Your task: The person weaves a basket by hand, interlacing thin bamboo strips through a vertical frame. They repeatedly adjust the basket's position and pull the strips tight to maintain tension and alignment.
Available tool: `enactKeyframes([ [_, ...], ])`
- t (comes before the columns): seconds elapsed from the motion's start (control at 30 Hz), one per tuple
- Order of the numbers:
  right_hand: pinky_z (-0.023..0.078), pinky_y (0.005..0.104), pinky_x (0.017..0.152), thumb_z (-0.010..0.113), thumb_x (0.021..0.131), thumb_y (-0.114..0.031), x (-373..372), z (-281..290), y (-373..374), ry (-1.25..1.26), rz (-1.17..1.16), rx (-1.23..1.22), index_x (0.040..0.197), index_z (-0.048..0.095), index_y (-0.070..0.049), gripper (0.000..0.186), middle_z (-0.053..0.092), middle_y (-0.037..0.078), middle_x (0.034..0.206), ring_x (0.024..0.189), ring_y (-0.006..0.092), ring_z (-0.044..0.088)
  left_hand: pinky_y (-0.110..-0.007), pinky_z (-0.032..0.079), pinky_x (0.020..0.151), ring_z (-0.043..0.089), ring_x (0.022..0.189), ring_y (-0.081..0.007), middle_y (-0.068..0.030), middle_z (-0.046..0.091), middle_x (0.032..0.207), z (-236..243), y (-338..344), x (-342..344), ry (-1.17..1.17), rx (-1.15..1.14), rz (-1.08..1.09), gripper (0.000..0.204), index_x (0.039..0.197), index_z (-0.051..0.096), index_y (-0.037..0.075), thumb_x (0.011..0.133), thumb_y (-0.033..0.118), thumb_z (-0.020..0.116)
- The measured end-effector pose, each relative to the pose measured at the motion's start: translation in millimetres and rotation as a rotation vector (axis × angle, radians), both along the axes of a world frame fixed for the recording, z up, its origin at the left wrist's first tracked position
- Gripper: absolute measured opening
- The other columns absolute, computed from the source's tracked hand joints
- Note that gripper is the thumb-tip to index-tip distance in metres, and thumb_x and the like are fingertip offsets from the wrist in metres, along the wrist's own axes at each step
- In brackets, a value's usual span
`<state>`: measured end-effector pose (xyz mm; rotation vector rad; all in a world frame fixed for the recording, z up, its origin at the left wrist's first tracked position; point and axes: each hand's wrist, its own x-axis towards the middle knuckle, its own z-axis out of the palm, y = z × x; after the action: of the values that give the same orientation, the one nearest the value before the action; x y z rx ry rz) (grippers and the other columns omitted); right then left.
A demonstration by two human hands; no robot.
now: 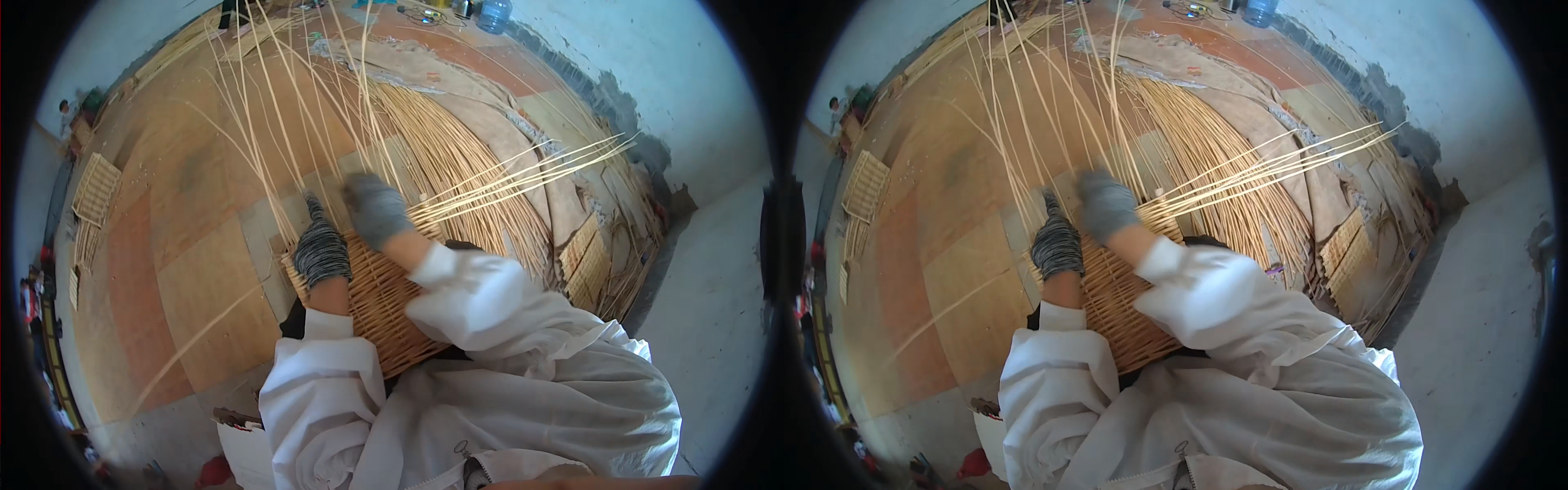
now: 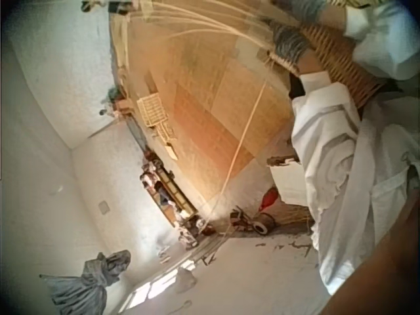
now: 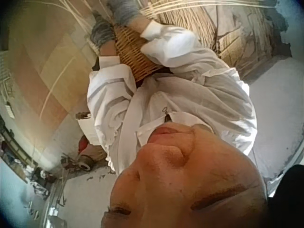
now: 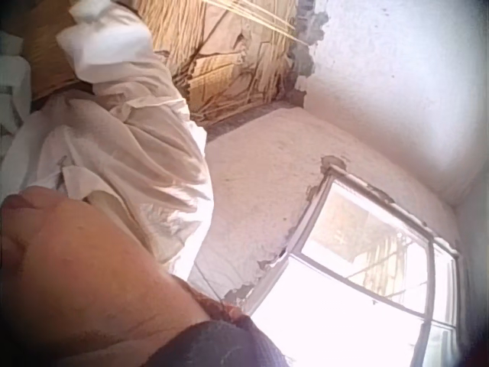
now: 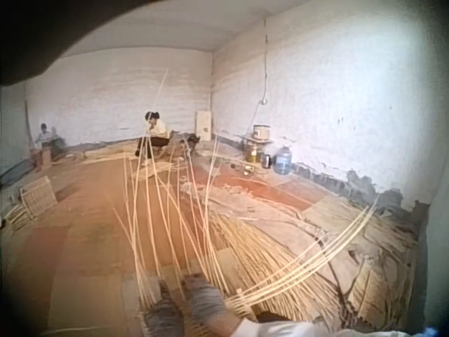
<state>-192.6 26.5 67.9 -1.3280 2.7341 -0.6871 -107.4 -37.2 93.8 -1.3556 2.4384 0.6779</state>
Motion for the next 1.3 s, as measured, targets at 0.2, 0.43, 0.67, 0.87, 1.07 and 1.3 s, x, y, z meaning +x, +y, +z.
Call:
enactKeyframes([
  [0.2,0.047,0.037,0.088,0.056,0.081,-0.005,-44.5,15.7,18.7,0.745,0.217,0.578,0.107,0.053,0.003,0.027,0.057,0.02,0.098,0.096,0.028,0.057,-0.04,0.044,0.089,0.058,0.1,-0.0338,-0.0222,0.057,0.113,-8.8,14.5,-18.0,0.179,0.037,0.071,0.073,0.143,0.012,0.015,0.085,0.016,0.056],
  [0.43,0.052,0.0281,0.065,0.058,0.083,-0.005,-59.0,-12.7,135.6,-0.094,0.17,-0.607,0.091,0.058,0.003,0.011,0.06,0.009,0.074,0.069,0.0194,0.06,-0.035,0.047,0.084,0.058,0.099,-0.0305,-0.0176,0.06,0.106,-67.1,27.9,-28.7,0.895,-0.07,0.021,0.04,0.122,0.047,0.003,0.088,0.022,0.053],
  [0.67,0.049,0.0278,0.071,0.064,0.077,-0.005,-105.2,-49.7,143.4,-0.823,0.081,-0.624,0.09,0.066,-0.003,0.013,0.066,0.009,0.086,0.078,0.0187,0.062,-0.035,0.046,0.084,0.055,0.104,-0.034,-0.0132,0.059,0.115,-67.9,-33.5,-105.0,-0.318,-0.118,-0.45,0.036,0.113,0.057,0.006,0.086,0.03,0.055],
  [0.87,0.05,0.03,0.069,0.067,0.074,-0.005,-104.0,-33.4,132.6,-0.543,-0.15,-0.188,0.084,0.066,0.0,0.011,0.067,0.009,0.083,0.073,0.0217,0.062,-0.041,0.037,0.097,0.05,0.113,-0.0287,-0.0139,0.056,0.119,-24.0,34.6,-39.0,0.585,-0.408,-0.494,0.056,0.13,0.045,0.019,0.085,0.053,0.046],
  [1.07,0.049,0.0383,0.073,0.058,0.076,-0.015,-143.0,-31.5,134.4,-0.183,-0.518,0.397,0.094,0.065,-0.001,0.024,0.064,0.017,0.095,0.084,0.0319,0.061,-0.063,0.006,0.102,0.037,0.124,-0.0337,-0.0195,0.049,0.122,-40.6,124.2,-54.3,0.119,-0.407,-0.447,0.064,0.127,0.047,0.033,0.076,0.071,0.041],
  [1.3,0.043,0.0385,0.085,0.062,0.077,-0.016,-37.2,-23.2,151.3,0.24,-0.084,-0.455,0.113,0.047,0.001,0.043,0.055,0.019,0.102,0.097,0.0315,0.053,-0.05,0.026,0.101,0.047,0.107,-0.0339,-0.0192,0.052,0.11,-77.8,106.4,-15.9,0.896,-0.716,-0.356,0.056,0.12,0.051,0.01,0.082,0.051,0.054],
])
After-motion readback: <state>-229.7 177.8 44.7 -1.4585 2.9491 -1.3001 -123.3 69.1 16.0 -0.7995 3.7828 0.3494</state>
